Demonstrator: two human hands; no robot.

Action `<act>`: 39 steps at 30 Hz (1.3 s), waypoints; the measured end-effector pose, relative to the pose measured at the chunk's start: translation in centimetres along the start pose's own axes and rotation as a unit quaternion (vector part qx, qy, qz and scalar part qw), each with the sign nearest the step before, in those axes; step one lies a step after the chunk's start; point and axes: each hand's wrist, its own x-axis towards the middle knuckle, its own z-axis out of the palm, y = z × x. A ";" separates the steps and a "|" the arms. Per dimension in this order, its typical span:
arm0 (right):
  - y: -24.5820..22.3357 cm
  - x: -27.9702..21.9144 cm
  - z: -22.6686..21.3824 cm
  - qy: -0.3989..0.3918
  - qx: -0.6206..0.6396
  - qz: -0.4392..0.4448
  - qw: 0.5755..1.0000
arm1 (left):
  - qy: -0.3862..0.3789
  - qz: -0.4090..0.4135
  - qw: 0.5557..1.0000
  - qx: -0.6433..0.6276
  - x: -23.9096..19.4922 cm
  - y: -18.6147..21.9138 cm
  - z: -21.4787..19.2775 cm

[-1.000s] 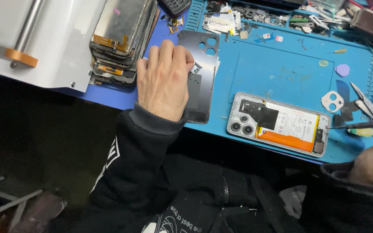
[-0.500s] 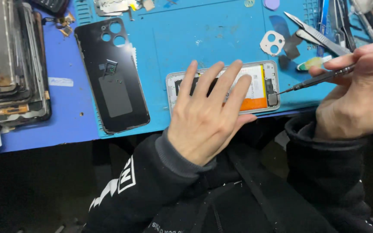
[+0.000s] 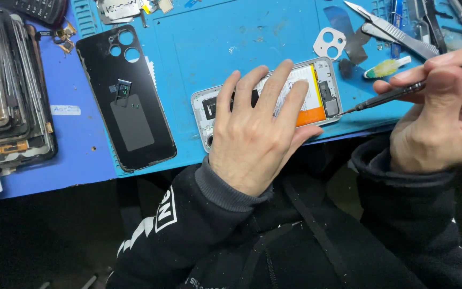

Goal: Disassembling a smartphone to remove internal components using specialized tools on a workbench.

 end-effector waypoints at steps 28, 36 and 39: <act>-3.4 1.4 1.1 -0.060 0.005 -0.164 0.985 | 0.050 0.031 0.924 -0.379 2.0 2.9 2.5; -5.8 0.3 2.4 -0.029 -0.041 -0.041 0.998 | 0.096 -0.002 0.918 -0.385 2.6 2.4 0.5; -5.8 0.6 2.4 -0.002 -0.001 -0.146 0.989 | 0.063 0.040 0.946 -0.316 2.0 2.0 0.4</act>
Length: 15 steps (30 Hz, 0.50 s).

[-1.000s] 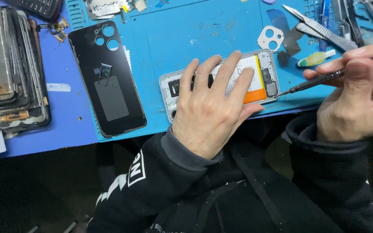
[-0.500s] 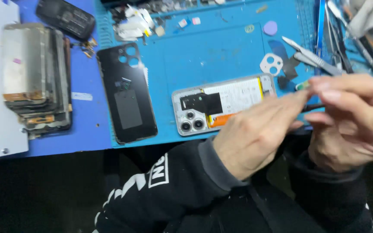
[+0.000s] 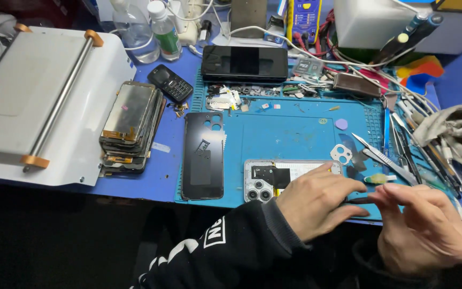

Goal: Disassembling a smartphone to remove internal components using specialized tools on a workbench.

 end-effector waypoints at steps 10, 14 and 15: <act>0.7 0.3 -0.2 -0.041 0.002 -0.022 0.999 | -0.124 0.026 0.964 0.235 0.3 -0.9 0.4; 0.6 -0.3 -1.5 -0.072 -0.034 0.057 0.995 | -0.151 0.049 0.955 0.253 0.5 -1.9 1.0; -0.1 0.0 -0.8 -0.073 -0.035 0.057 0.995 | -0.150 0.048 0.955 0.251 0.7 -2.0 1.0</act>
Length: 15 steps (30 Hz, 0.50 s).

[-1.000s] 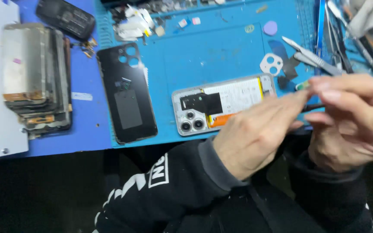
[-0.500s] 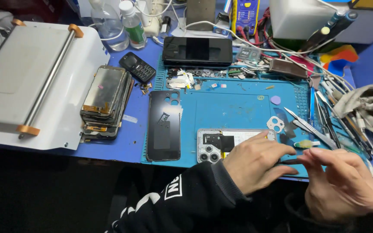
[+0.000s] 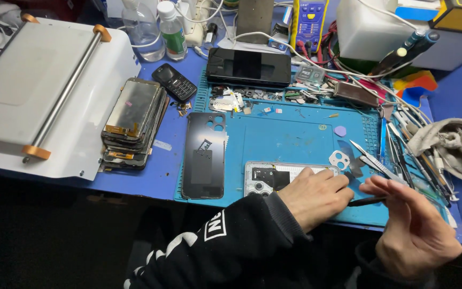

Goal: Disassembling a smartphone to remove internal components using specialized tools on a workbench.

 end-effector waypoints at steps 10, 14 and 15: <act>-1.5 0.9 1.6 0.070 0.063 0.019 0.995 | -0.031 0.009 0.999 -0.013 0.4 0.1 -0.6; 0.3 0.1 1.1 0.033 0.111 -0.013 0.993 | -0.051 0.001 0.999 -0.019 0.5 0.3 -1.4; 0.4 0.2 1.0 0.032 0.111 -0.013 0.993 | -0.051 0.000 0.999 -0.019 0.4 0.2 -1.2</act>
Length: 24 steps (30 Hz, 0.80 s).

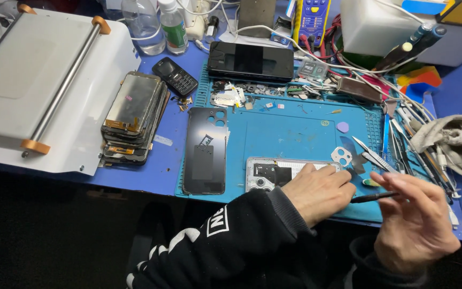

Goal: Disassembling a smartphone to remove internal components using specialized tools on a workbench.

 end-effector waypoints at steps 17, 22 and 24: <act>-1.3 0.8 -0.1 -0.016 -0.057 0.024 0.998 | 0.000 -0.016 1.000 0.005 0.3 -0.1 0.9; 0.0 0.4 -0.5 0.015 -0.014 0.019 1.000 | 0.017 -0.012 1.000 0.008 0.1 0.0 1.1; 0.7 0.1 -1.2 0.008 -0.051 -0.043 0.998 | 0.022 -0.011 1.000 0.014 0.0 0.0 1.1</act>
